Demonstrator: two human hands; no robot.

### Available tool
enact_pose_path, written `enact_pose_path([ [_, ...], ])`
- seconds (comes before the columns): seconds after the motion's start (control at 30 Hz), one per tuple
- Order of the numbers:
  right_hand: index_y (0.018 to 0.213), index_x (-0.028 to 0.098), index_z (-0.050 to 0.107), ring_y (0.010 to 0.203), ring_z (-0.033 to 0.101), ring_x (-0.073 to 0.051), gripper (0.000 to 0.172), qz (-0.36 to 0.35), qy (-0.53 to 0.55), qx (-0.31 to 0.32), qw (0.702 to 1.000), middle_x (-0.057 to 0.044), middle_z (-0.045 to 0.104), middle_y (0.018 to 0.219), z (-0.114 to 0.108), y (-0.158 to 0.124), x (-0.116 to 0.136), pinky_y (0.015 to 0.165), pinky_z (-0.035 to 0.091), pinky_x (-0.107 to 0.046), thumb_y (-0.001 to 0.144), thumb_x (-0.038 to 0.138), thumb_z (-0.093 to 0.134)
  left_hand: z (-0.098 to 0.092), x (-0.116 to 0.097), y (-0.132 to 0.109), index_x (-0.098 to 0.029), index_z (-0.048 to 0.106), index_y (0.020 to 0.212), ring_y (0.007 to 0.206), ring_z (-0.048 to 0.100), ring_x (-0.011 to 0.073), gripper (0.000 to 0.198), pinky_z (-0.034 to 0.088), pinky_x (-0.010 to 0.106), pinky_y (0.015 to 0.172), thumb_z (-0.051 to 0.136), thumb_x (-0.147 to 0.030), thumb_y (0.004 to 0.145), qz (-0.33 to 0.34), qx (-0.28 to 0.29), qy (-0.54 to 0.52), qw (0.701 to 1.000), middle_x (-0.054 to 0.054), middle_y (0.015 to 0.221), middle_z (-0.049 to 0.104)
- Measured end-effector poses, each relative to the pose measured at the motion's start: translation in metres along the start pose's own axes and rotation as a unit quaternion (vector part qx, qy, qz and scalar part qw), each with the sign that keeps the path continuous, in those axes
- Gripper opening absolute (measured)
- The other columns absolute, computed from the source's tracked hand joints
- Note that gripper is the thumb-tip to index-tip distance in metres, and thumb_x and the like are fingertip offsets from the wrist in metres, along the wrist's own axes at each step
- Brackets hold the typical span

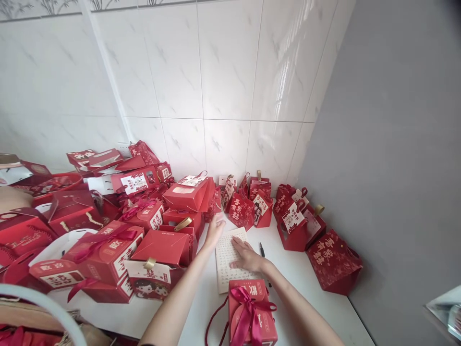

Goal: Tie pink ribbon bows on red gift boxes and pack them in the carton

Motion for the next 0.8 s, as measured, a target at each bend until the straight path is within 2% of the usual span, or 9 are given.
enact_pose_path([
  [0.1, 0.139, 0.005, 0.026, 0.138, 0.006, -0.027, 0.102, -0.011, 0.072, -0.059, 0.996, -0.018, 0.011, 0.149, -0.006, -0.004, 0.001, 0.112, 0.003, -0.040, 0.064, 0.065, 0.060, -0.007, 0.003, -0.039, -0.017, 0.062, 0.080, 0.090, 0.063, 0.0189, 0.013, 0.047, 0.032, 0.085, 0.052, -0.017, 0.072, 0.008, 0.043, -0.017, 0.999, 0.007, 0.088, 0.068],
  [0.17, 0.124, 0.006, 0.050, 0.133, 0.024, -0.032, 0.091, -0.022, 0.139, -0.107, 0.984, -0.021, 0.030, 0.143, -0.016, -0.007, 0.004, 0.110, 0.015, -0.043, 0.057, 0.065, 0.066, -0.017, 0.008, -0.060, -0.017, 0.061, 0.073, 0.086, 0.063, 0.0197, 0.011, 0.048, 0.033, 0.082, 0.050, -0.020, 0.072, 0.009, 0.041, -0.022, 0.999, 0.006, 0.080, 0.067],
  [0.27, 0.098, 0.011, 0.063, 0.111, 0.051, -0.030, 0.069, -0.029, 0.194, -0.162, 0.967, -0.018, 0.057, 0.118, -0.043, -0.003, 0.016, 0.097, 0.037, -0.044, 0.068, 0.071, 0.049, -0.029, 0.015, -0.076, -0.018, 0.057, 0.071, 0.080, 0.062, 0.0199, 0.012, 0.048, 0.034, 0.077, 0.046, -0.023, 0.073, 0.005, 0.013, -0.023, 1.000, 0.004, 0.076, 0.064],
  [0.33, 0.096, 0.013, 0.060, 0.101, 0.057, -0.025, 0.064, -0.027, 0.227, -0.203, 0.952, -0.014, 0.061, 0.106, -0.066, 0.005, 0.033, 0.088, 0.044, -0.041, 0.076, 0.069, 0.037, -0.031, 0.018, -0.078, -0.018, 0.055, 0.069, 0.078, 0.061, 0.0195, 0.011, 0.047, 0.033, 0.075, 0.045, -0.021, 0.072, 0.003, 0.006, -0.022, 1.000, 0.004, 0.074, 0.063],
  [0.43, 0.109, 0.016, 0.051, 0.099, 0.058, -0.022, 0.059, -0.013, 0.269, -0.234, 0.934, -0.012, 0.058, 0.112, -0.094, 0.025, 0.066, 0.077, 0.051, -0.035, 0.079, 0.065, 0.037, -0.029, 0.018, -0.077, -0.018, 0.056, 0.065, 0.075, 0.060, 0.0186, 0.012, 0.046, 0.031, 0.073, 0.045, -0.016, 0.068, 0.001, 0.016, -0.023, 1.000, 0.003, 0.071, 0.063],
  [0.5, 0.122, 0.019, 0.040, 0.103, 0.056, -0.024, 0.068, 0.006, 0.285, -0.239, 0.928, -0.014, 0.051, 0.124, -0.105, 0.040, 0.089, 0.074, 0.052, -0.034, 0.074, 0.067, 0.044, -0.028, 0.019, -0.076, -0.018, 0.057, 0.064, 0.073, 0.060, 0.0183, 0.013, 0.045, 0.030, 0.072, 0.045, -0.014, 0.067, -0.001, 0.023, -0.024, 0.999, 0.002, 0.069, 0.063],
  [0.57, 0.135, 0.019, 0.022, 0.109, 0.052, -0.029, 0.089, 0.036, 0.294, -0.238, 0.925, -0.018, 0.038, 0.136, -0.113, 0.055, 0.108, 0.076, 0.051, -0.040, 0.068, 0.072, 0.049, -0.029, 0.019, -0.077, -0.018, 0.057, 0.064, 0.073, 0.059, 0.0182, 0.014, 0.044, 0.030, 0.073, 0.044, -0.013, 0.067, -0.004, 0.025, -0.026, 0.999, 0.002, 0.068, 0.063],
  [0.67, 0.140, 0.013, 0.000, 0.103, 0.055, -0.037, 0.113, 0.093, 0.314, -0.205, 0.922, -0.028, 0.027, 0.139, -0.118, 0.074, 0.126, 0.076, 0.048, -0.053, 0.061, 0.078, 0.048, -0.029, 0.022, -0.078, -0.018, 0.057, 0.063, 0.073, 0.059, 0.0179, 0.015, 0.044, 0.029, 0.073, 0.043, -0.011, 0.066, -0.008, 0.025, -0.030, 0.999, 0.001, 0.068, 0.063],
  [0.8, 0.140, 0.011, 0.005, 0.086, 0.063, -0.034, 0.111, 0.095, 0.358, -0.150, 0.917, -0.032, 0.038, 0.131, -0.122, 0.093, 0.137, 0.067, 0.050, -0.053, 0.061, 0.074, 0.052, -0.027, 0.026, -0.079, -0.018, 0.056, 0.062, 0.070, 0.059, 0.0172, 0.016, 0.044, 0.028, 0.069, 0.042, -0.010, 0.066, -0.014, 0.023, -0.033, 0.999, 0.001, 0.067, 0.063],
])
Point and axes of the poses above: each hand's wrist, its own y-axis towards the middle knuckle, its own z-axis out of the palm, x = y × z, the point moved 6 cm from there along y, towards the middle knuckle
